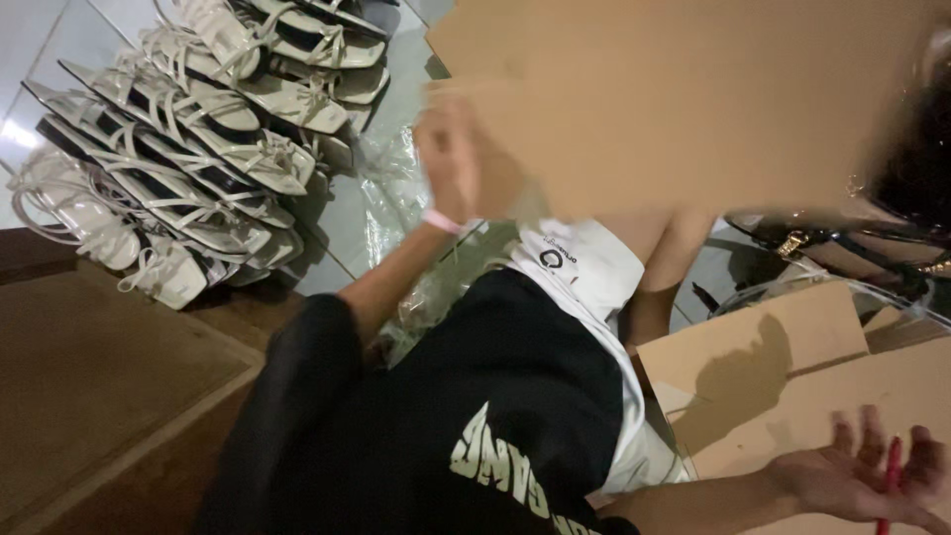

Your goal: The person sits on the floor and uses a red pencil to mark rectangular outlines on flat cardboard pieces. They repeatedly pick up a piece, draw on it, and set it aside, working through a stack of cardboard surrounded by shoes and boxes.

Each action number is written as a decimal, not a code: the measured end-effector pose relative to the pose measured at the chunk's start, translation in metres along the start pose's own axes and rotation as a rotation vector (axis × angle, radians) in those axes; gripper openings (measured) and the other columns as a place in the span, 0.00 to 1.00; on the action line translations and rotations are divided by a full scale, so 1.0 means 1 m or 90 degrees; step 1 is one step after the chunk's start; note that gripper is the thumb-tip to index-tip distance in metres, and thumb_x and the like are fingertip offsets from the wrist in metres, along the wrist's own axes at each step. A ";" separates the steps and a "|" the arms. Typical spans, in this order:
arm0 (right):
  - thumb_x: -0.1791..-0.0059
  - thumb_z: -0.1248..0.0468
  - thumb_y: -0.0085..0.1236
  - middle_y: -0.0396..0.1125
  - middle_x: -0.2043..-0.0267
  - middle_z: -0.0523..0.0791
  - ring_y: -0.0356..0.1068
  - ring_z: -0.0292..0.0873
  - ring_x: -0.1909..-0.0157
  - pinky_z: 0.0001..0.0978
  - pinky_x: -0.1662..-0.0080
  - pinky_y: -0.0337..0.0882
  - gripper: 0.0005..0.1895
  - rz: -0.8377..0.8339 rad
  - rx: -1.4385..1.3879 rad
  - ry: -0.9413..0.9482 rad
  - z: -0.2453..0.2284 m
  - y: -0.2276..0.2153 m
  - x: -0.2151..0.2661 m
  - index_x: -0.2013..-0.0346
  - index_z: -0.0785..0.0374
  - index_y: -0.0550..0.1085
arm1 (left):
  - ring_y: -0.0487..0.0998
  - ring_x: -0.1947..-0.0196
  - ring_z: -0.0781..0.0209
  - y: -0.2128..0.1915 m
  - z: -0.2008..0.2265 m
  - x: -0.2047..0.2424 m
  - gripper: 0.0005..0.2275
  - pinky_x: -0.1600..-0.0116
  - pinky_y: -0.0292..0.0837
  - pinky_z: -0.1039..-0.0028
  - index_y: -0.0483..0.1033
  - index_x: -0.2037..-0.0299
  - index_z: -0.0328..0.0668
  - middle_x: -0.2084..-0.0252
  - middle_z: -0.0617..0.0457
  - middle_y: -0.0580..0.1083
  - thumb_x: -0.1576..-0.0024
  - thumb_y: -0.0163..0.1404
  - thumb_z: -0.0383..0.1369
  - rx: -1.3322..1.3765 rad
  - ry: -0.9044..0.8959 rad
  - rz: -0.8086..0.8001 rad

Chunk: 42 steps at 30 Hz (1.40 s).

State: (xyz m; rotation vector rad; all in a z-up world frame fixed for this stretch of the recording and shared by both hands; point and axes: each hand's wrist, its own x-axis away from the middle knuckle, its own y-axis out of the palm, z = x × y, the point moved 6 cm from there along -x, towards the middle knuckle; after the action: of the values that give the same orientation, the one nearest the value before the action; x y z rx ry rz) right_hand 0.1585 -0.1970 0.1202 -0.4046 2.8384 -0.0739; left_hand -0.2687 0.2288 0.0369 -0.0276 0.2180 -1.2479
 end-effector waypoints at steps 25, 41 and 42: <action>0.34 0.62 0.50 0.69 0.43 0.53 0.77 0.47 0.56 0.32 0.64 0.76 0.13 0.084 0.058 0.179 0.058 -0.037 0.078 0.42 0.71 0.69 | 0.75 0.66 0.68 -0.068 -0.181 0.026 0.11 0.69 0.71 0.77 0.69 0.45 0.41 0.58 0.54 0.74 0.33 0.47 0.36 0.110 -0.333 -0.071; 0.37 0.65 0.57 0.71 0.55 0.51 0.74 0.42 0.65 0.31 0.64 0.76 0.10 0.098 0.092 0.222 0.060 -0.027 0.076 0.48 0.71 0.71 | 0.76 0.57 0.64 -0.003 -0.019 -0.046 0.18 0.54 0.71 0.74 0.66 0.38 0.29 0.54 0.50 0.76 0.34 0.60 0.24 0.160 -0.204 -0.210; 0.37 0.65 0.57 0.71 0.55 0.51 0.74 0.42 0.64 0.31 0.63 0.77 0.10 0.099 0.109 0.221 0.056 -0.025 0.077 0.48 0.71 0.71 | 0.73 0.60 0.66 0.005 -0.006 -0.048 0.16 0.56 0.68 0.75 0.69 0.40 0.27 0.56 0.51 0.76 0.33 0.60 0.23 0.159 -0.174 -0.218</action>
State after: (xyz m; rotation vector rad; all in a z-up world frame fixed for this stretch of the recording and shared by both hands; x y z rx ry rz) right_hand 0.1099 -0.2433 0.0483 -0.1425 3.1580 -0.3868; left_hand -0.2790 0.2762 0.0376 -0.0194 -0.1888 -1.5874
